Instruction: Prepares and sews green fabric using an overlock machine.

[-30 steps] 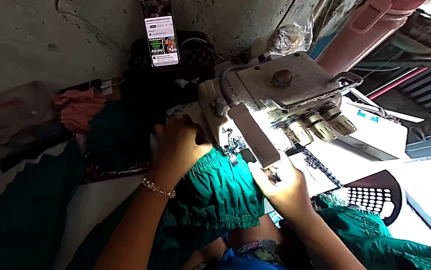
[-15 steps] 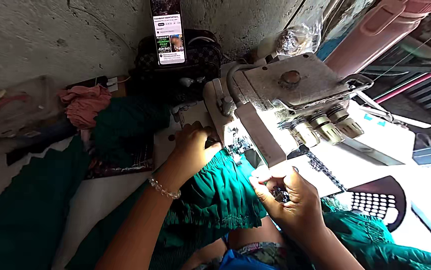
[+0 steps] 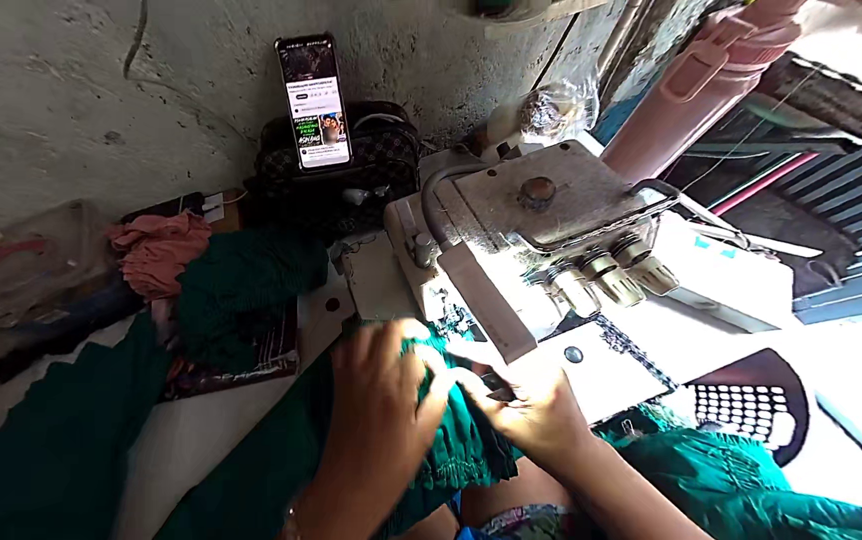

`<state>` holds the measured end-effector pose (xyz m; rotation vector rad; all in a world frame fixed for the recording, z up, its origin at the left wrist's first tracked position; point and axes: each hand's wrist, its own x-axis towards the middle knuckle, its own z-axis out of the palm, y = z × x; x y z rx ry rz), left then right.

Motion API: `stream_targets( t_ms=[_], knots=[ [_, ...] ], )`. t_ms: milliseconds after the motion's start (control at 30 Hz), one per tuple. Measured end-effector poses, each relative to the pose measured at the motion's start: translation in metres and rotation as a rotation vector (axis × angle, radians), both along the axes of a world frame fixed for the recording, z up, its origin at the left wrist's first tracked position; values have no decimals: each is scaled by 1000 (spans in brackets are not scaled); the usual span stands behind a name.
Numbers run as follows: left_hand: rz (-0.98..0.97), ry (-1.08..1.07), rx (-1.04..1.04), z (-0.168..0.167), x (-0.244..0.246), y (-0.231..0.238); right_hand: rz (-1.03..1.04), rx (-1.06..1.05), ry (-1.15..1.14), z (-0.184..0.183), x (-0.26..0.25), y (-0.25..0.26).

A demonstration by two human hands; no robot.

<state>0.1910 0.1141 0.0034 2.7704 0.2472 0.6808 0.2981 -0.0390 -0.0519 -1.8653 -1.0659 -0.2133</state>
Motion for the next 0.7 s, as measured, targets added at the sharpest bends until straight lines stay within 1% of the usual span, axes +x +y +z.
stream_targets(
  t_ms=[100, 233, 433, 533, 600, 667, 700],
  knots=[
    [-12, -49, -44, -17, -9, -16, 65, 20, -173, -1, 7, 4],
    [0, -67, -68, -23, -11, -15, 134, -32, -368, 5, 17, -3],
    [45, -55, 12, -27, -8, -18, 91, -84, -433, 12, 37, -15],
    [95, -36, 81, -27, -3, -22, 105, -82, -385, 15, 39, -16],
    [88, -51, 67, -29, -4, -23, 99, -50, -276, 14, 35, -17],
    [85, -49, -27, -26, -21, -26, 62, -27, -45, 12, 29, -23],
    [119, -20, -104, -22, -38, -29, 51, -25, 114, 10, 26, -28]
  ],
)
